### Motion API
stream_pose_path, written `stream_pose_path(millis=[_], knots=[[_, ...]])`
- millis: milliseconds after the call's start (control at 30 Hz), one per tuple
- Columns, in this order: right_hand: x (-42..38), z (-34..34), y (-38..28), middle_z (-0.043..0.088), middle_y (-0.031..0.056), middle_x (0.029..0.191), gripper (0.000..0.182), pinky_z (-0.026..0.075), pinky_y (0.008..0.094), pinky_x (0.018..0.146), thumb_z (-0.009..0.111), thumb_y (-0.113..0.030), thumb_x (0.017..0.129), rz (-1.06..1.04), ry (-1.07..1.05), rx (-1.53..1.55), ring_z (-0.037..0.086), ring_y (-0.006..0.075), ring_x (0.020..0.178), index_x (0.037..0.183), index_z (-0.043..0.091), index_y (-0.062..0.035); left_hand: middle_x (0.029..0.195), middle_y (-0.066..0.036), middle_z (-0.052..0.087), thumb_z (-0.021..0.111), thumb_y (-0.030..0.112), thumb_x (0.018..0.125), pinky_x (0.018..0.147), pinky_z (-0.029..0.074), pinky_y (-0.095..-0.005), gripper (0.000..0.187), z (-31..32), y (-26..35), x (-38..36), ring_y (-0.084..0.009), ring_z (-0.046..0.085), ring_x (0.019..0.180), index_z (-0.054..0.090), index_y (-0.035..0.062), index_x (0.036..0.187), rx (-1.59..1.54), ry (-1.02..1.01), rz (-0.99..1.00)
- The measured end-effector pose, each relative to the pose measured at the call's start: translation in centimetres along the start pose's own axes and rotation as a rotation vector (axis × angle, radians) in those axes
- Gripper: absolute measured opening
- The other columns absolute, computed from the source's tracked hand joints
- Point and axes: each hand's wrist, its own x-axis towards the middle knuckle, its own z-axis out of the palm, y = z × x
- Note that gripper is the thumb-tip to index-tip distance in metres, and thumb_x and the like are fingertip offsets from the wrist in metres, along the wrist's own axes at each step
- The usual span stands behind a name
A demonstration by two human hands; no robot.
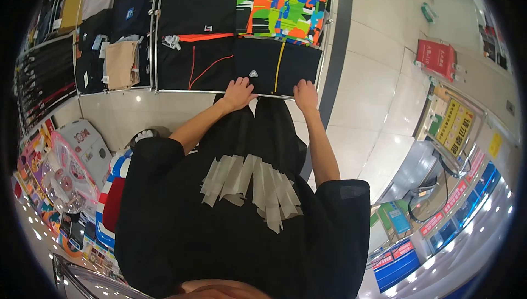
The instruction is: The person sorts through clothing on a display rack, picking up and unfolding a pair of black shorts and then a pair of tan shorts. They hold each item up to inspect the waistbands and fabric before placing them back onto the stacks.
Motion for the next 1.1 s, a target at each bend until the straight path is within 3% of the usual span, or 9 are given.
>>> stream_pose_path(millis=[233, 400, 467, 567, 667, 767, 933, 1000, 1100], knots=[[1.4, 0.3, 0.4, 0.073, 0.0205, 0.124, 0.046, 0.058, 0.0591, 0.1, 0.068, -0.044, 0.101, 0.158, -0.483, -0.141, 0.072, 0.0438, 0.118, 0.124, 0.072, -0.0042, 0.115, -0.014, 0.06, 0.072, 0.049, 0.1, 0.09, 0.052, -0.0528, 0.043, 0.0, 0.5, 0.7, -0.0345, 0.06, 0.114, 0.071, 0.0073, 0.109, -0.084, 0.094, -0.277], [4.9, -2.0, -1.5, 0.071, 0.0193, 0.094, 0.023, 0.056, 0.0545, 0.083, 0.071, -0.029, 0.104, -0.038, 0.062, 0.192, 0.071, 0.0429, 0.095, 0.105, 0.067, -0.0061, 0.114, -0.014, 0.061, 0.069, 0.056, 0.101, 0.097, 0.05, -0.0513, 0.049, 0.5, 1.7, -0.3, -0.0342, 0.06, 0.116, 0.071, 0.0083, 0.113, -0.066, 0.006, -0.265], [7.4, -1.4, -0.5, 0.071, 0.0203, 0.098, 0.026, 0.056, 0.0538, 0.085, 0.073, -0.025, 0.101, -0.018, 0.094, 0.446, 0.072, 0.0419, 0.096, 0.114, 0.064, -0.0046, 0.115, -0.014, 0.062, 0.068, 0.057, 0.102, 0.099, 0.049, -0.0516, 0.05, 0.3, 1.3, 0.0, -0.0346, 0.06, 0.118, 0.072, 0.0086, 0.115, -0.104, 0.003, -0.292], [10.4, 3.2, 3.8, 0.074, 0.0196, 0.098, 0.036, 0.056, 0.0527, 0.086, 0.075, -0.028, 0.1, 0.067, 0.08, 0.387, 0.074, 0.0403, 0.095, 0.122, 0.061, -0.0027, 0.12, -0.014, 0.066, 0.068, 0.057, 0.102, 0.102, 0.049, -0.0521, 0.05, 0.5, 0.4, -0.7, -0.0365, 0.063, 0.12, 0.073, 0.0103, 0.119, -0.216, -0.014, -0.34], [10.6, 2.4, 3.2, 0.074, 0.0194, 0.096, 0.037, 0.057, 0.0512, 0.087, 0.075, -0.029, 0.099, 0.109, 0.108, 0.371, 0.074, 0.0402, 0.094, 0.122, 0.061, -0.0025, 0.118, -0.013, 0.068, 0.072, 0.053, 0.1, 0.1, 0.051, -0.0524, 0.045, -0.9, -1.8, -2.7, -0.0365, 0.066, 0.117, 0.075, 0.0116, 0.118, -0.262, 0.046, -0.381], [8.4, -2.0, -3.8, 0.075, 0.0169, 0.097, 0.03, 0.058, 0.0493, 0.086, 0.074, -0.026, 0.1, -0.011, 0.138, 0.486, 0.075, 0.0381, 0.095, 0.117, 0.065, -0.0038, 0.113, -0.012, 0.068, 0.083, 0.038, 0.093, 0.091, 0.055, -0.0525, 0.036, -1.9, -6.6, -5.3, -0.0364, 0.068, 0.112, 0.074, 0.0107, 0.114, -0.168, 0.225, -0.437], [8.0, -0.2, -15.7, 0.072, 0.0214, 0.123, 0.042, 0.059, 0.045, 0.097, 0.079, -0.028, 0.098, -0.393, -0.057, 0.685, 0.075, 0.0369, 0.112, 0.128, 0.067, -0.0012, 0.139, -0.014, 0.063, 0.084, 0.013, 0.086, 0.107, 0.052, -0.0512, 0.055, -8.8, -15.3, -6.8, -0.0386, 0.061, 0.131, 0.064, 0.0065, 0.136, 0.023, 0.389, -0.447], [9.9, 1.9, -19.8, 0.069, 0.0242, 0.13, 0.05, 0.057, 0.0456, 0.104, 0.08, -0.03, 0.097, -0.371, -0.087, 0.683, 0.072, 0.0392, 0.121, 0.133, 0.065, 0.0011, 0.144, -0.015, 0.061, 0.083, 0.012, 0.086, 0.113, 0.048, -0.0498, 0.06, -13.0, -17.0, -5.5, -0.0379, 0.058, 0.138, 0.062, 0.0055, 0.141, 0.095, 0.438, -0.315], [13.5, 6.8, -23.7, 0.068, 0.0267, 0.137, 0.063, 0.055, 0.0456, 0.109, 0.083, -0.032, 0.095, -0.243, -0.037, 0.629, 0.069, 0.0402, 0.129, 0.142, 0.06, 0.0048, 0.149, -0.015, 0.06, 0.082, 0.016, 0.088, 0.117, 0.046, -0.0501, 0.063, -14.4, -20.7, -2.6, -0.0358, 0.055, 0.142, 0.059, 0.0055, 0.145, 0.059, 0.287, -0.231]])
